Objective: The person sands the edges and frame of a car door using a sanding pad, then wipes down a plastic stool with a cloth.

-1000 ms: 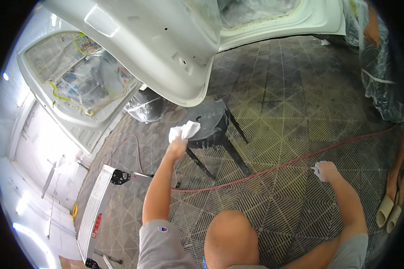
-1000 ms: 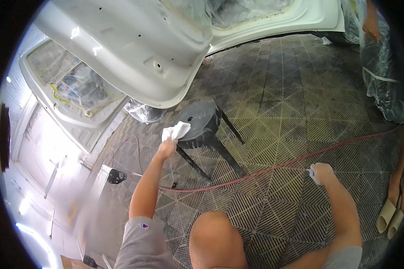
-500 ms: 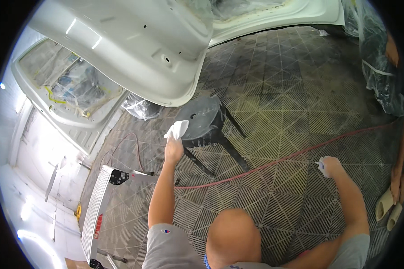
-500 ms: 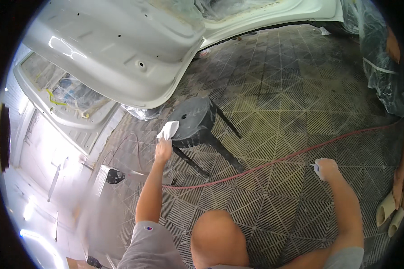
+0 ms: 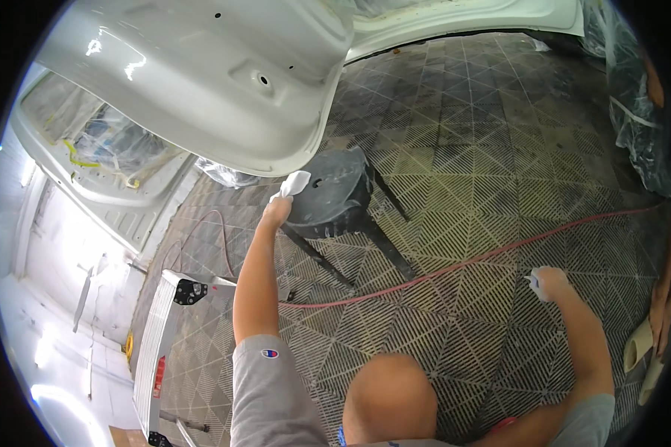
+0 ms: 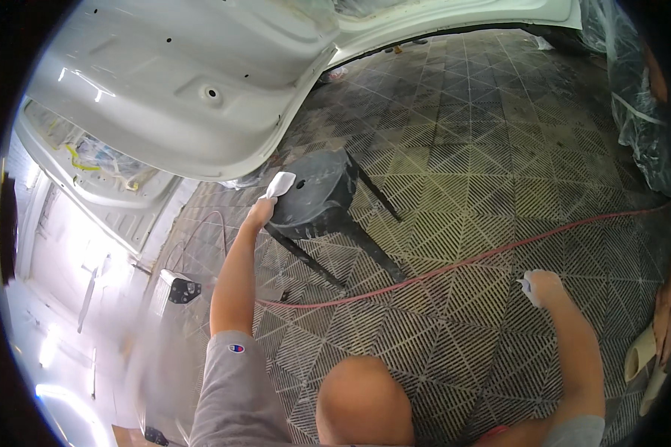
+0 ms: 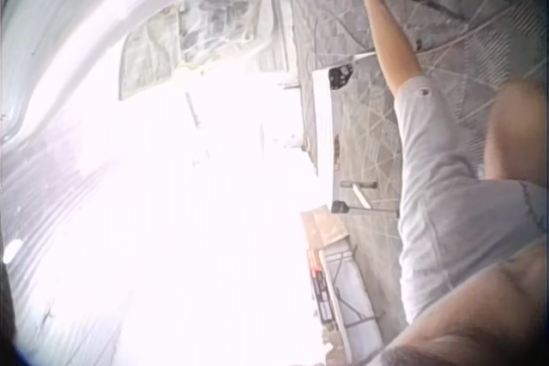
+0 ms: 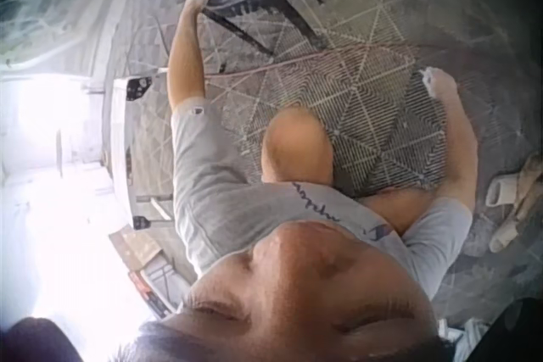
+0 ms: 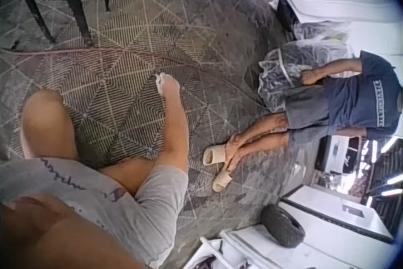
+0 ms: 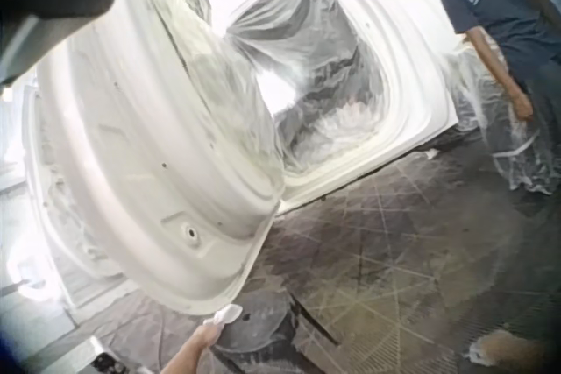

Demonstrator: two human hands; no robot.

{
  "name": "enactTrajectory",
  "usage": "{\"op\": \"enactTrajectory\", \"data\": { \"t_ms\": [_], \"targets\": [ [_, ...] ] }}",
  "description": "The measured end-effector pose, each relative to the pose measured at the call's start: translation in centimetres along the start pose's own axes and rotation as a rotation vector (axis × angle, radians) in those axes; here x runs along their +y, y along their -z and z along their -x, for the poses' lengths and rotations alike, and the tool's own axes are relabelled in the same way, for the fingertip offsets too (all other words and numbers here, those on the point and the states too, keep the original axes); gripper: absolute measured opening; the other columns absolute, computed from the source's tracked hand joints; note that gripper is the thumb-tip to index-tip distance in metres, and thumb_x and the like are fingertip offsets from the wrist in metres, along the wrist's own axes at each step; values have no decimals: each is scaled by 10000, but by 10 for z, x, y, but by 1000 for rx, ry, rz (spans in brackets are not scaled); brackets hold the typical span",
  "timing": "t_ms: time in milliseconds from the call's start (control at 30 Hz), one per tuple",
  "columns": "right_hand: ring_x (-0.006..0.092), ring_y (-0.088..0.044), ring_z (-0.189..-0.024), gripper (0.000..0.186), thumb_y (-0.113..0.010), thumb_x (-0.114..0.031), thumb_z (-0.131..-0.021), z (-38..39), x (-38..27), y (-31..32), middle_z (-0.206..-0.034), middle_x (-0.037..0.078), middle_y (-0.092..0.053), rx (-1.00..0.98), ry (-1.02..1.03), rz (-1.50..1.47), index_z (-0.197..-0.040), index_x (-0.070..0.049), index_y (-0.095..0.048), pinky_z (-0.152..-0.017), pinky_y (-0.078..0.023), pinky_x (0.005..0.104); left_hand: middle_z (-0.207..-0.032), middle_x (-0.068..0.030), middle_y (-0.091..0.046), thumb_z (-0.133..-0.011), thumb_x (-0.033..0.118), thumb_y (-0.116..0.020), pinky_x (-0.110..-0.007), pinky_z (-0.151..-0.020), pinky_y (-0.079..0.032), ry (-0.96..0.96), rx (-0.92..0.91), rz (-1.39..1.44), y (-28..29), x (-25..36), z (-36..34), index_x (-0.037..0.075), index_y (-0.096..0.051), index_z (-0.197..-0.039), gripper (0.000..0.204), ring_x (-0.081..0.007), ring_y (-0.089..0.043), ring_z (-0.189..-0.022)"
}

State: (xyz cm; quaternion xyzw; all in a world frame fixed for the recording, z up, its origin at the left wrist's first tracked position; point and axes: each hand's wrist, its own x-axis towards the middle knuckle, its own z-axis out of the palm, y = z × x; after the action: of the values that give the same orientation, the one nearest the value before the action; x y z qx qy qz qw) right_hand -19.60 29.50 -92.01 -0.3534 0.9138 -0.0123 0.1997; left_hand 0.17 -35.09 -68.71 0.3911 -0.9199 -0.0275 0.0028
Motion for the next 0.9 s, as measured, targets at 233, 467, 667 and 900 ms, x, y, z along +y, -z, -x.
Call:
{"op": "enactTrajectory", "data": {
  "t_ms": [233,467,667,900],
  "targets": [
    [329,-644,-914,251,-574,-292,-937,-3,22,-22,-912,147,-652,-6,-13,28,-934,-49,-638,-812,-506,455,-1410,-286,-492,-931,406,-427,-448,-1113,-344,11,59,110,-6,42,-41,-27,-434,-1414,649,-399,-459,-1342],
    [319,-648,-916,224,-564,-265,-935,1,10,-19,-920,133,-654,-63,-46,23,-906,-54,-632,-817,-508,447,-1501,-301,-370,-926,391,-415,-475,-1165,-261,-148,114,160,-1,98,-53,7,-248,-1529,733,-425,-360,-1405],
    [320,-644,-923,216,-562,-258,-943,-6,6,-17,-922,132,-650,-51,-56,26,-914,-55,-632,-820,-506,447,-1521,-276,-352,-904,349,-411,-454,-1180,-240,-146,49,165,-15,158,-62,-34,-252,-1513,737,-409,-317,-1429],
    [321,-639,-898,182,-578,-242,-934,-7,1,-12,-895,129,-643,23,26,7,-905,-68,-622,-806,-505,446,-1520,-288,-341,-919,347,-425,-501,-1167,-253,-271,67,137,-18,180,-29,-32,-248,-1502,718,-458,-320,-1408]
  ]
}}
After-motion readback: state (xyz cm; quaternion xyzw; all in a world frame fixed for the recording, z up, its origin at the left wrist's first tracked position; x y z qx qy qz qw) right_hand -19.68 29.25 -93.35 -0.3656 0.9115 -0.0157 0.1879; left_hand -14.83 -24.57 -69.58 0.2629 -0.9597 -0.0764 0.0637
